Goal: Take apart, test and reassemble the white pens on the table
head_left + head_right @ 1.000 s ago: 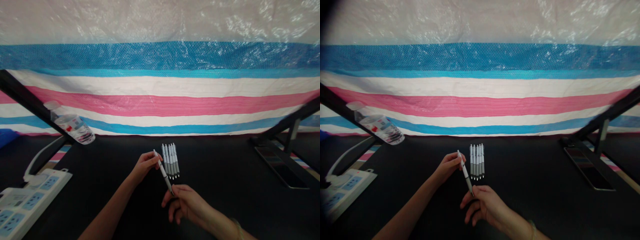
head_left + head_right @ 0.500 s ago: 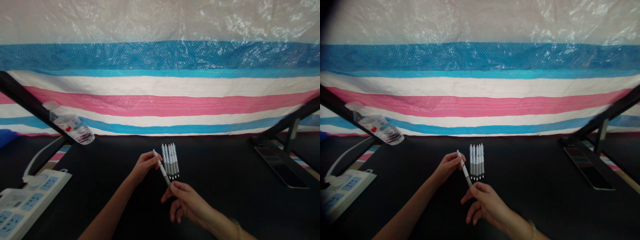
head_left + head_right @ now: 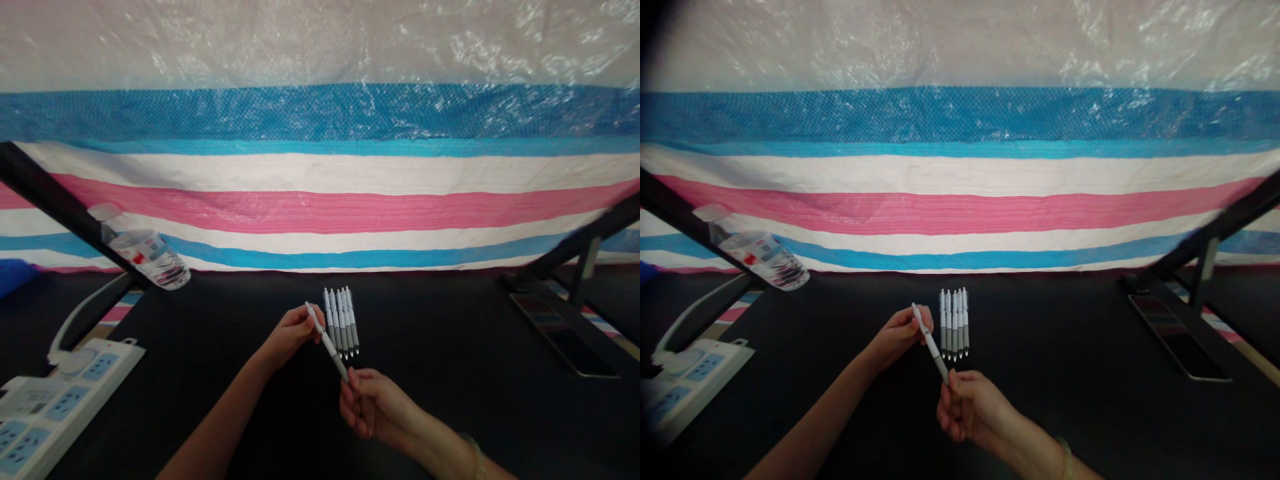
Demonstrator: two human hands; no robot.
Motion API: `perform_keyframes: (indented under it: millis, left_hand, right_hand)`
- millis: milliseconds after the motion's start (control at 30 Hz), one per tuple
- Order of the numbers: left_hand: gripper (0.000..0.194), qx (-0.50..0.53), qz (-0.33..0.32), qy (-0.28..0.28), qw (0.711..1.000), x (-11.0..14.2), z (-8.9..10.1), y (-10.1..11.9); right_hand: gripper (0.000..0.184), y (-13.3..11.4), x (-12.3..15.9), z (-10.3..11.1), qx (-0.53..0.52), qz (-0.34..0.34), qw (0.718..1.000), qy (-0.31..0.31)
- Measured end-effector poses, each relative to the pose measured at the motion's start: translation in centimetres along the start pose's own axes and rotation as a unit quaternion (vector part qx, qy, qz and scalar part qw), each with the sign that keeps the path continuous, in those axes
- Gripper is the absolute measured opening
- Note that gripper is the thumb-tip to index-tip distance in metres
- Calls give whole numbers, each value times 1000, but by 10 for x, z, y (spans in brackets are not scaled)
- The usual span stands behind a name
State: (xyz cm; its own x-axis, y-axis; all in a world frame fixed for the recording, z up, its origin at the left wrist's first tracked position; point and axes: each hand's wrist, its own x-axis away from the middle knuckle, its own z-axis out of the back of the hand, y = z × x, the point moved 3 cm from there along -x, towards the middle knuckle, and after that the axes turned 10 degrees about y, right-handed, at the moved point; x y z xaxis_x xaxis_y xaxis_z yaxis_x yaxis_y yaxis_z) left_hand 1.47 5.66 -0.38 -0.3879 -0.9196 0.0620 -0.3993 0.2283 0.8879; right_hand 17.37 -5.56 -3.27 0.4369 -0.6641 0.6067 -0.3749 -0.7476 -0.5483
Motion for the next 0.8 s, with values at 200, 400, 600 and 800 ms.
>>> perform_keyframes:
  millis: [200, 400, 600, 800]
  left_hand:
    - [36, 16, -2, 0, 1000, 0, -1, -1]
    - [30, 14, 14, 19, 1000, 4, -8, -1]
    - [54, -4, -7, 69, 998, 6, -13, 2]
    - [57, -37, -14, 85, 996, 6, -12, 2]
  right_hand:
    - [50, -3, 2, -1, -13, -7, 1000, 15]
    - [53, -8, 6, -5, -3, 8, 999, 31]
    - [60, -17, 7, -7, 112, 101, 988, 33]
    - [52, -28, 10, -7, 300, 228, 924, 74]
